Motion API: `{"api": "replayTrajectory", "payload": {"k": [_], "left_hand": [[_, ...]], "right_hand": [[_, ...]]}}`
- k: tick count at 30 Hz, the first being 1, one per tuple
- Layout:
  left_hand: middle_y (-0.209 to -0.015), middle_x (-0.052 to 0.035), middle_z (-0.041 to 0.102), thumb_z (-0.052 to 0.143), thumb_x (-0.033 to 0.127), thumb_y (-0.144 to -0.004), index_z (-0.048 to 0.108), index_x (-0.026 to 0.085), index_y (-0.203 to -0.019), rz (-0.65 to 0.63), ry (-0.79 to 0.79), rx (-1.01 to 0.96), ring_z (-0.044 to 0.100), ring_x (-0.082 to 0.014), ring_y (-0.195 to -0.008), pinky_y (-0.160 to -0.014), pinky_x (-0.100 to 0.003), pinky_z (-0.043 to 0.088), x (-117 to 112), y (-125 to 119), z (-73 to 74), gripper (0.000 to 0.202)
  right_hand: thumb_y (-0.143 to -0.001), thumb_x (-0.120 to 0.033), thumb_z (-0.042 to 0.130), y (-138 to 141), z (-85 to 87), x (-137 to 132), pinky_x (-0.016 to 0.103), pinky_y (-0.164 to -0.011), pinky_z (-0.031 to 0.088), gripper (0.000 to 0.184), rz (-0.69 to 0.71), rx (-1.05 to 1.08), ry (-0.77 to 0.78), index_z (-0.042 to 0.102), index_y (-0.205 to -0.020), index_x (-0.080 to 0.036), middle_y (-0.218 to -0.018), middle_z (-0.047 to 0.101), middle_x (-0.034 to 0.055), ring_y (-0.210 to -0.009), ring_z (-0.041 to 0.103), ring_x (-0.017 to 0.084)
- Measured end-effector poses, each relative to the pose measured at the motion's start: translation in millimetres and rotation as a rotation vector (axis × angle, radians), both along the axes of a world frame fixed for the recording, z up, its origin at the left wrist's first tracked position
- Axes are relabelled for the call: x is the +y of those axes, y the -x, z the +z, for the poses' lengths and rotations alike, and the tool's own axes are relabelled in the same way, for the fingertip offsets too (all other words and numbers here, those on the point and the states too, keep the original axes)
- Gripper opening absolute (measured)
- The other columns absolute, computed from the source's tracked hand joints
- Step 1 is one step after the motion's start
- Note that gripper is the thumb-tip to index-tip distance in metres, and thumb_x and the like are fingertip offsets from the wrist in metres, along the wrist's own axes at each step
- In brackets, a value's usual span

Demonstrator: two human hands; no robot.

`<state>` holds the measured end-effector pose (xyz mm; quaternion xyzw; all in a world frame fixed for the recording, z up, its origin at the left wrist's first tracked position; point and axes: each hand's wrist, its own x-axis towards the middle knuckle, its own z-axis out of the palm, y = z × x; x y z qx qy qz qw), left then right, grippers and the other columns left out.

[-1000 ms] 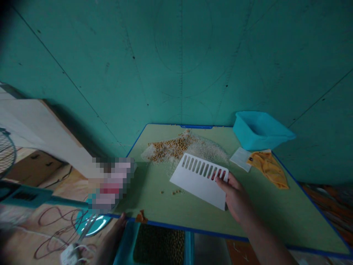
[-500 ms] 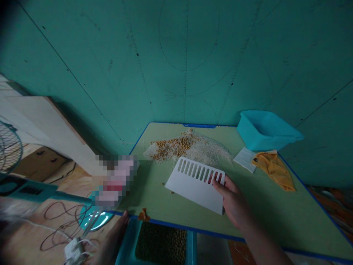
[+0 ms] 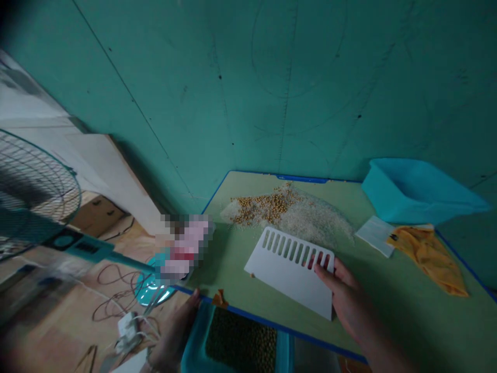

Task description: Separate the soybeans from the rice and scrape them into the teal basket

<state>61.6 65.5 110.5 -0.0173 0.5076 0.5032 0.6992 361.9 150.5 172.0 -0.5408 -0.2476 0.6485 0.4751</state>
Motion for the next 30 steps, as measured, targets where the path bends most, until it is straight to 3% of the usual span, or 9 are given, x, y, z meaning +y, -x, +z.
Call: {"api": "replayTrajectory", "payload": {"k": [8, 13, 16, 19, 24, 30], "left_hand": [[-0.107, -0.0132, 0.078, 0.073, 0.035, -0.074, 0.06, 0.012, -0.126, 0.009, 0.046, 0.025, 0.067, -0.0361, -0.109, -0.101, -0.049, 0.048, 3.3, 2.9, 7.5, 0.058], [-0.107, -0.0142, 0.078, 0.072, 0.031, -0.075, 0.056, 0.011, -0.131, 0.041, 0.044, -0.021, 0.066, -0.0365, -0.11, -0.102, -0.049, 0.048, 4.5, -2.0, 11.0, 0.062], [-0.103, -0.0144, 0.079, 0.068, 0.025, -0.08, 0.057, 0.01, -0.13, 0.071, 0.055, 0.003, 0.068, -0.0355, -0.107, -0.102, -0.048, 0.049, 5.4, -2.4, 9.0, 0.054], [-0.104, -0.0131, 0.079, 0.068, 0.029, -0.079, 0.057, 0.013, -0.131, 0.043, 0.05, -0.038, 0.068, -0.0353, -0.107, -0.102, -0.048, 0.049, 4.8, -0.8, 6.0, 0.055], [-0.101, -0.0111, 0.08, 0.072, 0.026, -0.076, 0.061, 0.014, -0.126, 0.063, 0.052, -0.03, 0.067, -0.036, -0.109, -0.101, -0.049, 0.05, 1.9, -1.0, 11.0, 0.053], [-0.096, -0.0147, 0.08, 0.077, 0.033, -0.072, 0.063, 0.007, -0.121, -0.005, 0.056, 0.046, 0.067, -0.0408, -0.106, -0.096, -0.052, 0.051, 0.7, -1.4, 19.5, 0.057]], "right_hand": [[-0.065, -0.044, 0.08, -2.1, 1.1, -16.9, 0.041, -0.08, 0.05, 0.031, 0.194, -0.054, -0.005, 0.07, -0.084, -0.022, -0.087, 0.077, 0.0067, -0.086, 0.071, 0.029], [-0.064, -0.044, 0.08, -10.0, -0.8, -21.1, 0.044, -0.082, 0.049, 0.029, 0.127, -0.075, -0.024, 0.069, -0.081, -0.023, -0.085, 0.077, 0.0061, -0.088, 0.07, 0.03], [-0.057, -0.046, 0.083, -19.8, 5.4, -10.1, 0.047, -0.08, 0.05, 0.035, 0.008, -0.092, -0.067, 0.068, -0.081, -0.025, -0.083, 0.077, 0.006, -0.087, 0.07, 0.032], [-0.056, -0.047, 0.084, -31.0, 12.8, 8.2, 0.048, -0.08, 0.051, 0.04, -0.074, -0.147, -0.151, 0.067, -0.086, -0.026, -0.084, 0.077, 0.0061, -0.085, 0.071, 0.033], [-0.055, -0.048, 0.085, -32.1, 17.4, 35.4, 0.045, -0.085, 0.049, 0.044, -0.079, -0.225, -0.26, 0.067, -0.088, -0.026, -0.084, 0.077, 0.0037, -0.087, 0.07, 0.03], [-0.051, -0.049, 0.086, -14.5, 22.5, 47.8, 0.043, -0.083, 0.048, 0.046, -0.007, -0.225, -0.286, 0.066, -0.084, -0.024, -0.077, 0.075, 0.0017, -0.085, 0.069, 0.028]]}}
